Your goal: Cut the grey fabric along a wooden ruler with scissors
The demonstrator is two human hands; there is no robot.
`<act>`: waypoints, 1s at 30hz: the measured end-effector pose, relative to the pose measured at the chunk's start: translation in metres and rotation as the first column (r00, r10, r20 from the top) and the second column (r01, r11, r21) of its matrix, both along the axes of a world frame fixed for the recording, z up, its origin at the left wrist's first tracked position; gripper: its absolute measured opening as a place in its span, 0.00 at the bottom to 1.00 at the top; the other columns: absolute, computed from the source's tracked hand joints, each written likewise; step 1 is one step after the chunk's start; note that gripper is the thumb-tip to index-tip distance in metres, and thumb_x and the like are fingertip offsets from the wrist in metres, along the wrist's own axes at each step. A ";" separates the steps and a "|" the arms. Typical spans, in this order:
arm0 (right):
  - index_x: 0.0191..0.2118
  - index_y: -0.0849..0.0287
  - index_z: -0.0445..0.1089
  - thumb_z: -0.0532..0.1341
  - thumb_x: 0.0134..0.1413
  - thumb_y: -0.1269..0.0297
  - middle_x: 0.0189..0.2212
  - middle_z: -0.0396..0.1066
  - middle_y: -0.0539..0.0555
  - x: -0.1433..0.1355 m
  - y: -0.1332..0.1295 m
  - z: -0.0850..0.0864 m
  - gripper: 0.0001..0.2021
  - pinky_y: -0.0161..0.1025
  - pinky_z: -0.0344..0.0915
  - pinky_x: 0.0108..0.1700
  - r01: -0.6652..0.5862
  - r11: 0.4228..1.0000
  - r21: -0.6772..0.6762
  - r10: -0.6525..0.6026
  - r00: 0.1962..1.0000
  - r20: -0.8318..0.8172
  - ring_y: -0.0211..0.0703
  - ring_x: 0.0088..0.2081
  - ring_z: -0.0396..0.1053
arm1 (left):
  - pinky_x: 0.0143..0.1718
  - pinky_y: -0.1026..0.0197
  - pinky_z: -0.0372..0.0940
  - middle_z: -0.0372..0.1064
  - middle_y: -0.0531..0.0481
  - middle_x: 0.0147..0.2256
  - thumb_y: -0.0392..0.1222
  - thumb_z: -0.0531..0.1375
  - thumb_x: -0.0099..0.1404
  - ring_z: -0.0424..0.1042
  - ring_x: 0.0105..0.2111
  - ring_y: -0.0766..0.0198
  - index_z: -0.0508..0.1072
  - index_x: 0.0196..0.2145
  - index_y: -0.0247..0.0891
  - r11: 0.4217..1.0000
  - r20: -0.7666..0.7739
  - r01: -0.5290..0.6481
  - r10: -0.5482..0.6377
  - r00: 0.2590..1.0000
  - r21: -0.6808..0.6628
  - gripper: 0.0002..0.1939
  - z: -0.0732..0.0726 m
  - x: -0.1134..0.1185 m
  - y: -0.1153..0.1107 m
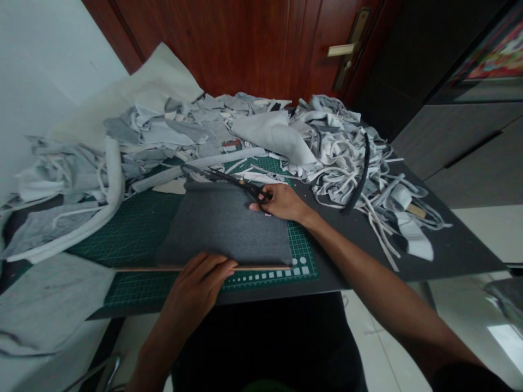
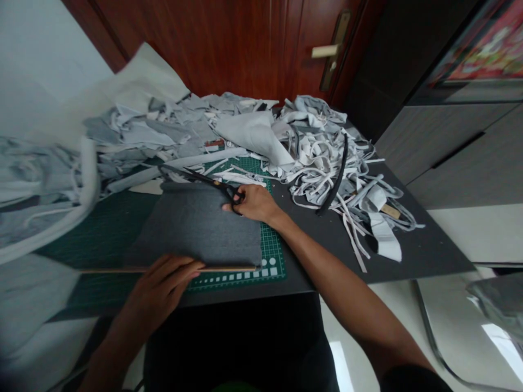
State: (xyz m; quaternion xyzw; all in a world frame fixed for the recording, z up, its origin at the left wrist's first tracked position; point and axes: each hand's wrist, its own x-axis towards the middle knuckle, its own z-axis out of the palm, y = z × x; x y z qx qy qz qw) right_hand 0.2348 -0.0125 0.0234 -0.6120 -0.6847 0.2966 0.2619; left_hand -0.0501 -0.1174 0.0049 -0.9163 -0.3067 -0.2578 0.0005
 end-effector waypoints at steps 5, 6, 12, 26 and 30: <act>0.35 0.60 0.74 0.73 0.57 0.53 0.28 0.71 0.49 -0.002 -0.003 0.001 0.16 0.38 0.56 0.34 -0.017 1.000 0.025 0.015 0.998 0.059 0.38 0.30 0.65 | 0.50 0.55 0.70 0.77 0.47 0.43 0.30 0.54 0.75 0.73 0.43 0.58 0.80 0.52 0.43 0.999 -0.009 -0.042 0.042 0.999 -0.004 0.18 -0.004 -0.001 -0.020; 0.34 0.60 0.74 0.73 0.57 0.53 0.27 0.71 0.49 -0.002 -0.004 0.001 0.16 0.38 0.56 0.33 -0.017 0.999 0.028 0.015 0.998 0.066 0.38 0.29 0.65 | 0.50 0.55 0.70 0.76 0.47 0.43 0.30 0.54 0.74 0.73 0.44 0.57 0.80 0.53 0.44 0.998 -0.017 -0.059 0.058 0.998 -0.012 0.19 -0.005 -0.001 -0.023; 0.34 0.59 0.72 0.74 0.56 0.53 0.27 0.70 0.48 -0.004 -0.007 -0.001 0.15 0.37 0.55 0.33 -0.010 0.998 0.060 0.004 0.995 0.099 0.37 0.28 0.65 | 0.51 0.53 0.69 0.75 0.46 0.43 0.31 0.54 0.75 0.72 0.44 0.57 0.79 0.57 0.43 0.995 -0.014 -0.096 0.096 0.995 -0.004 0.20 -0.007 0.001 -0.040; 0.38 0.58 0.74 0.72 0.58 0.63 0.27 0.73 0.47 0.015 -0.072 0.019 0.08 0.36 0.54 0.32 -0.108 0.980 0.165 0.090 0.990 0.112 0.37 0.26 0.65 | 0.49 0.55 0.66 0.74 0.46 0.42 0.29 0.53 0.76 0.72 0.43 0.58 0.77 0.57 0.40 0.995 0.030 -0.101 0.101 0.994 0.017 0.20 -0.003 0.007 -0.041; 0.38 0.57 0.78 0.71 0.54 0.70 0.31 0.78 0.47 0.019 -0.107 0.028 0.05 0.35 0.58 0.34 -0.235 0.971 0.051 0.230 0.969 0.090 0.37 0.29 0.71 | 0.50 0.54 0.65 0.74 0.46 0.43 0.28 0.53 0.76 0.71 0.43 0.57 0.76 0.58 0.40 0.994 0.038 -0.106 0.105 0.994 0.022 0.20 -0.006 0.007 -0.043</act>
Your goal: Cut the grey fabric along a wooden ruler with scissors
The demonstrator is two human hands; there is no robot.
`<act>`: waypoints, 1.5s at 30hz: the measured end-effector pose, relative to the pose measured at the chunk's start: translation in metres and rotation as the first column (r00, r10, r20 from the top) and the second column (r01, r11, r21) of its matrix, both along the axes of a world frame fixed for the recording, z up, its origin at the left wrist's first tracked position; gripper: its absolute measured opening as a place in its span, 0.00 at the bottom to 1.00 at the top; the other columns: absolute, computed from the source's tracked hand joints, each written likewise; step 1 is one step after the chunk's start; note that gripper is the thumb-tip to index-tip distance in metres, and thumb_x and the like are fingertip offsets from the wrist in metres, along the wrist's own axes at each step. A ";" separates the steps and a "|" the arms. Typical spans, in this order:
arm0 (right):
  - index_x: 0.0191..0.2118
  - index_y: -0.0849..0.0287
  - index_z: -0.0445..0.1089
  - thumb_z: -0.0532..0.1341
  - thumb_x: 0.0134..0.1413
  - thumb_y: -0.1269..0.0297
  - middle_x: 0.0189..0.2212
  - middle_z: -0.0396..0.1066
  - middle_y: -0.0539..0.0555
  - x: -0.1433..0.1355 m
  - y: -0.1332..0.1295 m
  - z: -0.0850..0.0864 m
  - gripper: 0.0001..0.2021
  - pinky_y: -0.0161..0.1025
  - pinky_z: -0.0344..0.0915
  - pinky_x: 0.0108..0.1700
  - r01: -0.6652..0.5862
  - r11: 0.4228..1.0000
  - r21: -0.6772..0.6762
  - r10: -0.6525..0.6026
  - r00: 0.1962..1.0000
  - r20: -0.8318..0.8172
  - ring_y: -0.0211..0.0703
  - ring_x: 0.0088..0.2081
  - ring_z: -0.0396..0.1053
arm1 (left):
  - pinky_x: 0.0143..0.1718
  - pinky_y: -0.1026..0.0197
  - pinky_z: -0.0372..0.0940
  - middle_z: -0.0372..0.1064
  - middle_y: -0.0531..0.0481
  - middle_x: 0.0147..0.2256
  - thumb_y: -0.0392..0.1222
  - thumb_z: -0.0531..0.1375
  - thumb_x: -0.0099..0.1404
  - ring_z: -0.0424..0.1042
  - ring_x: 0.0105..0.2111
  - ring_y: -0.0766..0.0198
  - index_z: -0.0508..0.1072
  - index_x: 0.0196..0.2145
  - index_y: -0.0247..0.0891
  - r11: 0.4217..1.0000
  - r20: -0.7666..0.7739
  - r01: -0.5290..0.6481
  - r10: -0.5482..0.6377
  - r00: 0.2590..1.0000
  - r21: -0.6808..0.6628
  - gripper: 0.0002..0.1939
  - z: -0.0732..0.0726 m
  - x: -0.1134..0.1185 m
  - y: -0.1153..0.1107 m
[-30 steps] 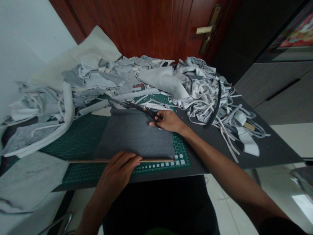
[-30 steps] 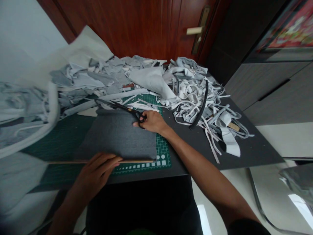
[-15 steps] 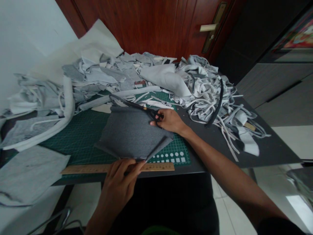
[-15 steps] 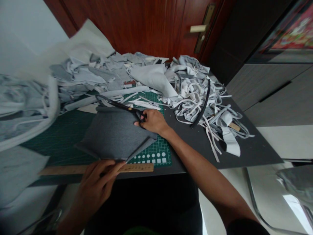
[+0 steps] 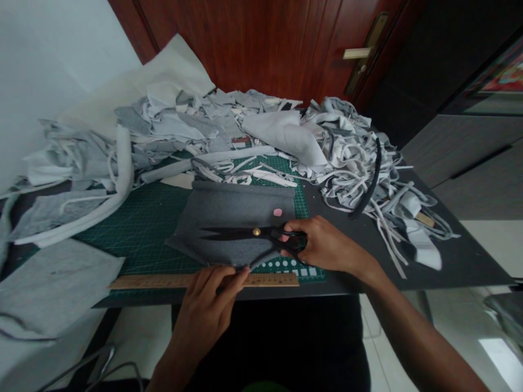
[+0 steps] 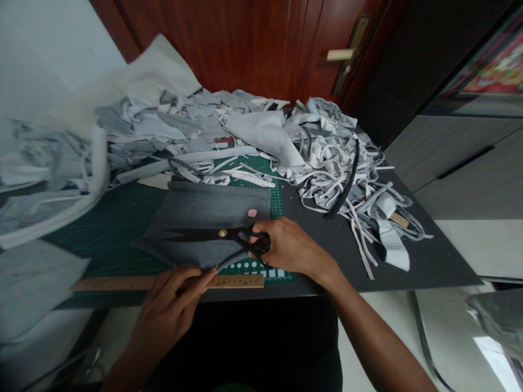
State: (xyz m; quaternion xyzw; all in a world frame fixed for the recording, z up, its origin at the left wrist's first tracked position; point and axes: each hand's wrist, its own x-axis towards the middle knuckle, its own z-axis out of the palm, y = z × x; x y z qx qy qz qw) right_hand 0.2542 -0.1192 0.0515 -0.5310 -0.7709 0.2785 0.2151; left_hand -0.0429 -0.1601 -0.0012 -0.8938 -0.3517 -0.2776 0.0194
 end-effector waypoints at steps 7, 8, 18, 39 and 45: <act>0.37 0.58 0.77 0.71 0.55 0.68 0.31 0.78 0.48 0.005 -0.026 -0.005 0.04 0.33 0.57 0.32 -0.039 0.987 -0.155 0.028 0.997 -0.070 0.36 0.29 0.70 | 0.51 0.54 0.65 0.77 0.45 0.44 0.26 0.53 0.75 0.72 0.44 0.57 0.77 0.57 0.37 0.998 0.016 -0.017 0.016 1.000 0.053 0.20 -0.005 -0.005 -0.003; 0.37 0.59 0.77 0.72 0.55 0.67 0.32 0.78 0.48 0.004 -0.027 -0.009 0.05 0.33 0.58 0.32 -0.032 0.984 -0.177 0.015 0.996 -0.093 0.36 0.29 0.70 | 0.51 0.54 0.65 0.78 0.46 0.44 0.26 0.53 0.75 0.72 0.44 0.57 0.78 0.56 0.37 0.998 0.017 -0.018 0.017 1.000 0.059 0.20 -0.004 -0.005 -0.002; 0.37 0.59 0.76 0.75 0.50 0.65 0.30 0.75 0.48 -0.006 -0.026 -0.014 0.10 0.35 0.57 0.34 0.062 0.952 -0.301 -0.074 0.997 -0.028 0.39 0.32 0.70 | 0.52 0.52 0.66 0.82 0.49 0.44 0.28 0.53 0.76 0.76 0.45 0.56 0.77 0.50 0.41 0.991 0.004 -0.042 0.042 0.999 0.125 0.16 0.005 -0.022 0.003; 0.35 0.57 0.74 0.67 0.50 0.76 0.28 0.72 0.47 0.038 -0.076 -0.003 0.08 0.35 0.51 0.33 -0.014 0.984 -0.178 0.046 0.983 0.179 0.37 0.30 0.67 | 0.56 0.54 0.69 0.76 0.48 0.49 0.30 0.49 0.74 0.71 0.51 0.57 0.78 0.59 0.49 0.967 -0.290 0.105 -0.171 0.942 -0.232 0.26 0.025 -0.013 0.129; 0.38 0.57 0.73 0.70 0.55 0.61 0.25 0.68 0.45 0.069 -0.084 -0.016 0.08 0.33 0.56 0.30 0.113 0.981 -0.157 -0.116 0.993 -0.010 0.37 0.26 0.64 | 0.65 0.48 0.66 0.70 0.43 0.60 0.44 0.53 0.79 0.68 0.60 0.51 0.73 0.66 0.44 0.959 -0.197 0.044 -0.102 0.975 -0.279 0.22 0.010 -0.008 0.094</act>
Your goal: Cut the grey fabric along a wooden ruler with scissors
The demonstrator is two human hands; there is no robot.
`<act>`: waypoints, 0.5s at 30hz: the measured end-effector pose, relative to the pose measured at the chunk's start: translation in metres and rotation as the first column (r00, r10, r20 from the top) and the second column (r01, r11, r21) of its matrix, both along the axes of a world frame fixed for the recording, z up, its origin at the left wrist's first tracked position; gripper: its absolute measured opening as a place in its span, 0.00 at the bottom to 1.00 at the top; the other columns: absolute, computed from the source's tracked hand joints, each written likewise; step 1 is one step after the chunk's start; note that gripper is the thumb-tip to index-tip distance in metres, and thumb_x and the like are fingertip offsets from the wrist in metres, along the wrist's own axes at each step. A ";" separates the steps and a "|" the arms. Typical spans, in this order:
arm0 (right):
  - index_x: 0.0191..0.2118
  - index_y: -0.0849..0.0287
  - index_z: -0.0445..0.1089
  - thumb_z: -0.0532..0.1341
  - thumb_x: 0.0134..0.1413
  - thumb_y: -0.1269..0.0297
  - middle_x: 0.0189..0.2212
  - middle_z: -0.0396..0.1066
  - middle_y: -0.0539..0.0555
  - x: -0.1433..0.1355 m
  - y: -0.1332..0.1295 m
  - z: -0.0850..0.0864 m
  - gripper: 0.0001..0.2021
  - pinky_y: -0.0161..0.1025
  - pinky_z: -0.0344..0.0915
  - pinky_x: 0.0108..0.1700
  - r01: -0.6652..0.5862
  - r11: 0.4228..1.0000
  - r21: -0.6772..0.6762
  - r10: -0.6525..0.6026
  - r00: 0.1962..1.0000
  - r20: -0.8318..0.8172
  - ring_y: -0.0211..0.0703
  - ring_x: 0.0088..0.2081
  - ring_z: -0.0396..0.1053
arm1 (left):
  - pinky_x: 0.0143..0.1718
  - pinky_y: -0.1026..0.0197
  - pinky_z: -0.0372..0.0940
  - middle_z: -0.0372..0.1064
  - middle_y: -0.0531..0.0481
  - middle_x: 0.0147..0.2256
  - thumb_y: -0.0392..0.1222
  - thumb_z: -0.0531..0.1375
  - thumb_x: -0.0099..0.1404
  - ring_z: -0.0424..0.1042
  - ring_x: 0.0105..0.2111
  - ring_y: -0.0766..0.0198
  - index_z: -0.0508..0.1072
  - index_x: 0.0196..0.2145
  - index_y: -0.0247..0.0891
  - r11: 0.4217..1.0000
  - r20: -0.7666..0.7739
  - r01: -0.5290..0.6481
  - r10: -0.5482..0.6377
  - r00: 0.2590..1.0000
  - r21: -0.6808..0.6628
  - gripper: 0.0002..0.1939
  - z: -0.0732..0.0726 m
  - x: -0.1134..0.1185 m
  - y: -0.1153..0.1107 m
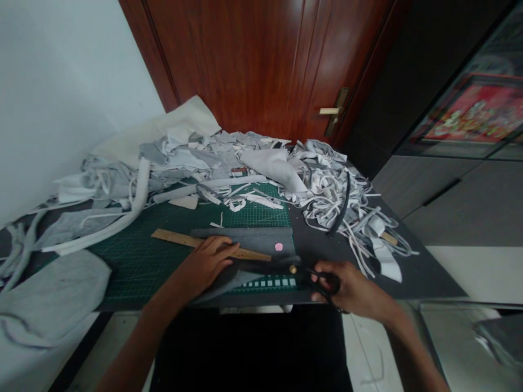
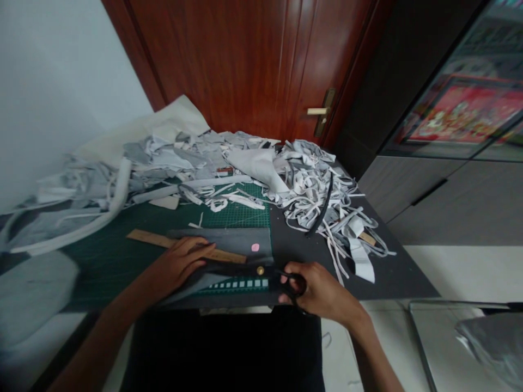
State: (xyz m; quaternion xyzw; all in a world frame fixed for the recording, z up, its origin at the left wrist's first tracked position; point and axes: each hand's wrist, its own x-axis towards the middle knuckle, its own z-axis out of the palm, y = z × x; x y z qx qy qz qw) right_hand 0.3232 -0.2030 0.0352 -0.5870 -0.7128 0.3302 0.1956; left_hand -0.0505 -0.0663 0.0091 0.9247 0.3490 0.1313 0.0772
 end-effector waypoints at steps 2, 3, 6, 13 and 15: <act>0.38 0.57 0.72 0.69 0.57 0.55 0.26 0.69 0.47 0.012 0.003 -0.009 0.11 0.33 0.59 0.30 0.099 0.991 0.093 -0.096 0.995 -0.036 0.39 0.27 0.66 | 0.68 0.47 0.64 0.68 0.42 0.63 0.45 0.54 0.79 0.66 0.64 0.51 0.70 0.68 0.43 1.000 0.019 -0.004 0.004 1.000 -0.027 0.23 0.001 0.004 -0.011; 0.38 0.57 0.72 0.68 0.58 0.53 0.27 0.70 0.48 0.018 0.006 -0.012 0.13 0.33 0.61 0.30 0.148 0.979 0.142 -0.143 0.989 -0.046 0.40 0.28 0.67 | 0.69 0.46 0.62 0.67 0.42 0.64 0.46 0.54 0.79 0.66 0.65 0.51 0.70 0.68 0.43 0.999 0.025 -0.002 0.003 1.000 -0.033 0.23 0.002 0.004 -0.014; 0.39 0.57 0.72 0.68 0.59 0.50 0.30 0.75 0.52 0.032 0.021 -0.018 0.15 0.35 0.64 0.30 0.282 0.931 0.232 -0.285 0.958 -0.020 0.43 0.30 0.71 | 0.73 0.39 0.55 0.63 0.42 0.68 0.46 0.54 0.79 0.61 0.69 0.48 0.67 0.70 0.46 0.999 0.017 0.031 -0.031 0.999 -0.024 0.25 0.001 0.002 -0.017; 0.42 0.60 0.76 0.67 0.58 0.65 0.36 0.79 0.58 0.038 0.087 -0.001 0.07 0.37 0.62 0.36 0.265 0.949 0.173 -0.313 0.864 0.393 0.46 0.36 0.76 | 0.75 0.31 0.42 0.51 0.43 0.75 0.55 0.58 0.76 0.49 0.75 0.44 0.53 0.76 0.50 0.987 -0.066 0.154 -0.157 0.985 -0.042 0.36 -0.005 -0.021 -0.002; 0.42 0.62 0.77 0.66 0.58 0.69 0.37 0.79 0.58 0.039 0.106 0.007 0.07 0.36 0.61 0.38 0.221 0.966 0.132 -0.257 0.850 0.460 0.45 0.38 0.75 | 0.75 0.32 0.42 0.50 0.43 0.76 0.58 0.60 0.75 0.47 0.76 0.44 0.53 0.76 0.51 0.980 -0.087 0.188 -0.193 0.977 -0.064 0.38 -0.003 -0.025 0.004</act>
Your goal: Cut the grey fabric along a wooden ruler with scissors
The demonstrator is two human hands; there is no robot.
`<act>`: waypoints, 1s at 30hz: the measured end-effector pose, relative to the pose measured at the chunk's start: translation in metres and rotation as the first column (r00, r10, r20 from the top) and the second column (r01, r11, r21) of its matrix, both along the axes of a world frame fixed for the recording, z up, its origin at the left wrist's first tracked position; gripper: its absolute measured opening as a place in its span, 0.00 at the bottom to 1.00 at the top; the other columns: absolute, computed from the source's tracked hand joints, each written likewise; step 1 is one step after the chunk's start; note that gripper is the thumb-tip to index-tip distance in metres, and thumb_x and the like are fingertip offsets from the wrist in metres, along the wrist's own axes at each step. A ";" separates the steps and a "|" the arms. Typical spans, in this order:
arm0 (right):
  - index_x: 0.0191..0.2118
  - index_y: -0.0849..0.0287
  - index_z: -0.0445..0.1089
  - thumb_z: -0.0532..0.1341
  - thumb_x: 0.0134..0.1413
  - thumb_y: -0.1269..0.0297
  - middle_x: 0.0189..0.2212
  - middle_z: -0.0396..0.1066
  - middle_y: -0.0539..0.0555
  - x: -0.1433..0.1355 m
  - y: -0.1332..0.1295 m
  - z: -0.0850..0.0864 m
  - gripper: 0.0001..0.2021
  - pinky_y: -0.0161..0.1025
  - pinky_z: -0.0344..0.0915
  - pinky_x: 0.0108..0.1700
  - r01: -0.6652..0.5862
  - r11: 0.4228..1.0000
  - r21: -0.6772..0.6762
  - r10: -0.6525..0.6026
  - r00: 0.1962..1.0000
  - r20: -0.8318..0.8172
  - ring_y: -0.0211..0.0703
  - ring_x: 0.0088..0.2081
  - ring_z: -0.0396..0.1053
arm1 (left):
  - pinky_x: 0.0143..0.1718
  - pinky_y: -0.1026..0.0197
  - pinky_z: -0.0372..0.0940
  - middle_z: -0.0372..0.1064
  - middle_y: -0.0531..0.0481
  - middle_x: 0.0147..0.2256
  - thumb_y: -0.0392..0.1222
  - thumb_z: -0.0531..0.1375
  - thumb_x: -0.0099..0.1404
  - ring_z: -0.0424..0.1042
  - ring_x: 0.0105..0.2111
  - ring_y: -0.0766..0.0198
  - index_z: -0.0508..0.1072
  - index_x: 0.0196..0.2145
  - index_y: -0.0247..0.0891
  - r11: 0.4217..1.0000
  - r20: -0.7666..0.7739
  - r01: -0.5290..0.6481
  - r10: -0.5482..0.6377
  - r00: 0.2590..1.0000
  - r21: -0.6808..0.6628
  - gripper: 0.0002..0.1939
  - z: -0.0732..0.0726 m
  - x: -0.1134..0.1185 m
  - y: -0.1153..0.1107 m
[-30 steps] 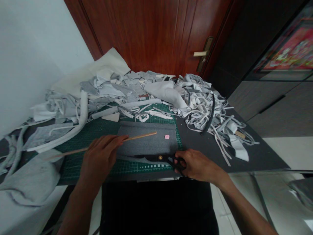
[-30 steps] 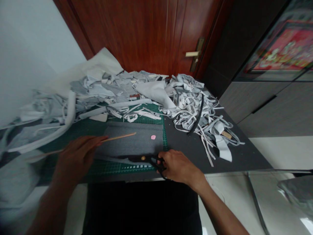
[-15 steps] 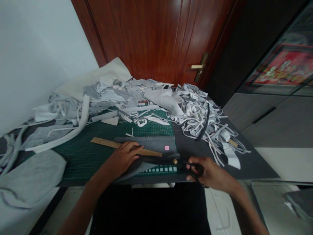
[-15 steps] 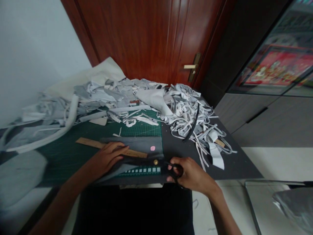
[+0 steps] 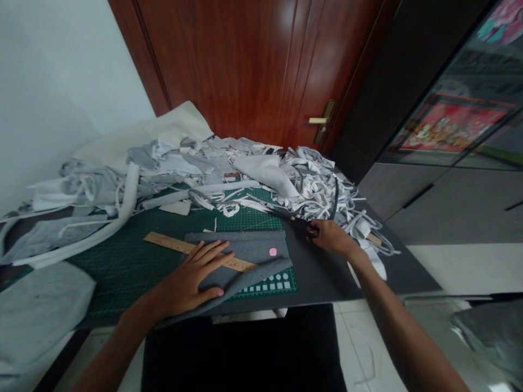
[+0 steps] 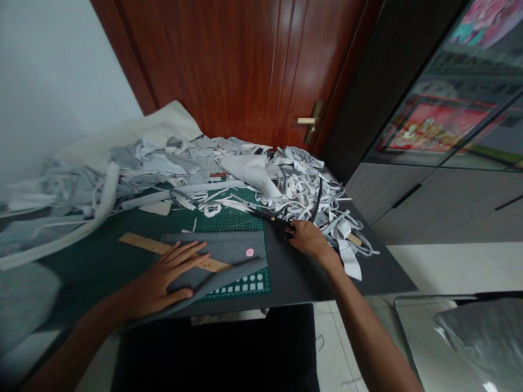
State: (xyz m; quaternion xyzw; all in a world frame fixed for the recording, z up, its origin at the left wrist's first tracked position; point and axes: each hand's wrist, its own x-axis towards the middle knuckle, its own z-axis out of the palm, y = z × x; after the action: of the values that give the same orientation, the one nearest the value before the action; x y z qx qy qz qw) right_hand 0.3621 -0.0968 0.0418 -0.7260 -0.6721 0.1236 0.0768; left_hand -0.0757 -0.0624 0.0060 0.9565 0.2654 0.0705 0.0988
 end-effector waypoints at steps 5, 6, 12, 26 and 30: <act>0.43 0.62 0.78 0.69 0.53 0.71 0.35 0.78 0.52 0.006 0.030 0.015 0.10 0.33 0.62 0.36 -0.115 0.987 -0.114 0.114 0.993 -0.015 0.41 0.35 0.74 | 0.74 0.34 0.47 0.52 0.45 0.75 0.58 0.63 0.72 0.53 0.74 0.45 0.58 0.74 0.54 0.997 0.000 0.070 -0.070 0.998 0.016 0.37 0.017 -0.007 0.011; 0.43 0.62 0.78 0.69 0.54 0.71 0.35 0.78 0.52 0.007 0.033 0.016 0.10 0.33 0.63 0.36 -0.117 0.985 -0.124 0.117 0.993 -0.007 0.41 0.35 0.74 | 0.74 0.35 0.49 0.53 0.46 0.75 0.56 0.64 0.72 0.56 0.74 0.46 0.60 0.73 0.54 0.997 0.009 0.078 -0.078 0.997 0.030 0.36 0.021 -0.008 0.012; 0.46 0.70 0.79 0.66 0.62 0.74 0.43 0.79 0.70 -0.016 0.026 0.030 0.08 0.45 0.68 0.51 -0.010 0.997 -0.075 0.023 0.986 0.167 0.58 0.47 0.77 | 0.73 0.37 0.52 0.57 0.49 0.73 0.54 0.64 0.73 0.59 0.72 0.51 0.66 0.70 0.55 0.997 0.011 0.081 -0.081 0.997 0.016 0.30 0.033 -0.018 0.023; 0.50 0.59 0.76 0.61 0.69 0.74 0.48 0.74 0.58 -0.126 -0.044 -0.002 0.10 0.43 0.72 0.56 -0.524 0.844 0.117 0.536 0.833 -0.135 0.49 0.49 0.75 | 0.75 0.41 0.47 0.61 0.46 0.71 0.43 0.57 0.77 0.61 0.71 0.52 0.74 0.62 0.48 0.996 0.056 -0.085 0.085 0.995 -0.001 0.19 0.010 -0.007 0.005; 0.50 0.58 0.74 0.60 0.67 0.76 0.49 0.72 0.59 -0.113 -0.054 -0.001 0.11 0.44 0.71 0.56 -0.485 0.865 0.128 0.500 0.851 -0.158 0.50 0.51 0.73 | 0.71 0.41 0.56 0.63 0.42 0.70 0.33 0.49 0.75 0.62 0.70 0.51 0.73 0.62 0.41 0.970 0.065 -0.229 0.224 0.972 0.080 0.24 0.000 0.016 -0.022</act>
State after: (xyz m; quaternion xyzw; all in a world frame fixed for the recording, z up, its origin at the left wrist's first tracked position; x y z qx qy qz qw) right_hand 0.2489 -0.1513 0.0409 -0.5109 -0.8301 0.1779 0.1352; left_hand -0.0601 -0.0846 0.0059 0.9210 0.3665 0.1194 0.0557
